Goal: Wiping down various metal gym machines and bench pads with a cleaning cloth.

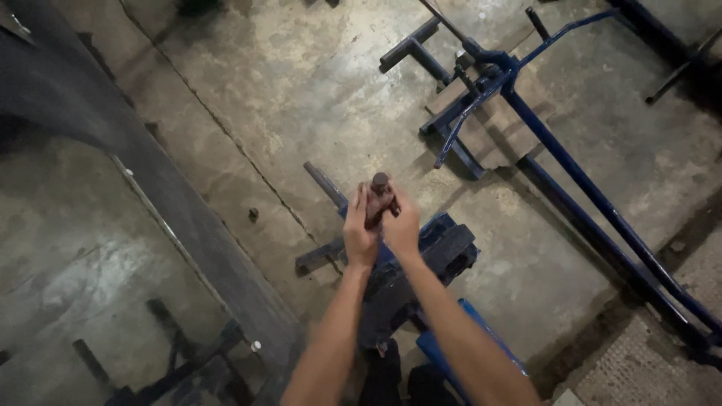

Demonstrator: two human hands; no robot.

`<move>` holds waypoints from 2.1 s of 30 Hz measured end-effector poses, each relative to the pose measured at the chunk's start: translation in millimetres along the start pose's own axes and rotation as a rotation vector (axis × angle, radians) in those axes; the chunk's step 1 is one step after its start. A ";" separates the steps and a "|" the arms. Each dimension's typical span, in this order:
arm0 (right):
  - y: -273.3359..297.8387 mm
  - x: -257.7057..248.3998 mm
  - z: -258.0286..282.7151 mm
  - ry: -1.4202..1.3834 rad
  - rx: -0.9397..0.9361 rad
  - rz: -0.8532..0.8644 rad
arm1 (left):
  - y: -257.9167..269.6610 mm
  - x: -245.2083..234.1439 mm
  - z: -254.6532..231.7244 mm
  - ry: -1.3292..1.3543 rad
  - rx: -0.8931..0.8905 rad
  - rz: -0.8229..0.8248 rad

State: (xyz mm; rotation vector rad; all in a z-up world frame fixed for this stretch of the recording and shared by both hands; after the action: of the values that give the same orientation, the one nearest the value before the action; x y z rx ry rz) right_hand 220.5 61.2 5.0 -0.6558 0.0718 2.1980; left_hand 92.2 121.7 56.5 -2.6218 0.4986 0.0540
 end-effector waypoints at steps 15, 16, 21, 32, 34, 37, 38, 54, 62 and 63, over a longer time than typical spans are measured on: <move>-13.5 0.2 -34.0 -0.095 0.110 -0.059 | 51.0 33.7 39.6 0.038 -0.451 -0.096; -9.9 8.0 -53.1 -0.093 0.117 -0.050 | 59.6 32.3 44.5 0.034 -0.461 -0.098; -31.4 34.2 -123.7 0.146 0.282 0.300 | 78.7 48.3 76.3 0.041 -0.437 0.040; -53.7 60.4 -76.1 -0.012 0.244 0.514 | 96.6 55.6 107.1 0.351 -0.497 -0.017; -45.0 54.2 -73.8 -0.006 0.231 0.514 | 85.0 53.2 99.3 0.431 -0.440 -0.051; -29.7 34.5 -76.7 0.353 0.092 0.300 | 70.2 41.2 87.0 0.049 -0.437 -0.032; -25.9 32.5 -78.4 0.312 0.017 0.176 | 72.9 43.4 94.3 0.109 -0.584 -0.026; 47.1 19.6 -115.0 0.199 0.172 0.725 | 86.7 -19.8 136.7 0.139 -0.621 -0.334; 77.2 -29.1 -107.5 0.489 -0.031 0.443 | 71.3 5.3 194.5 0.125 -0.403 -0.402; 74.5 -22.9 -104.7 0.491 -0.024 0.448 | 83.4 4.4 225.6 0.224 -0.453 -0.474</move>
State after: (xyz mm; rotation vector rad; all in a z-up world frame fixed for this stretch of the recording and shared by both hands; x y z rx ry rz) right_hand 223.2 -31.8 -86.6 -1.2823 0.4872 2.4022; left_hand 77.3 153.9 -181.5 -3.1387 -0.0931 -0.3166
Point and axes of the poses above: each hand's wrist, its own y-axis away from the middle knuckle, its own x-axis out of the palm, z = x × y, the point moved 9 cm from there along -y, towards the middle knuckle, and after that the axes turned 13 degrees about y, right-handed, at the moved point
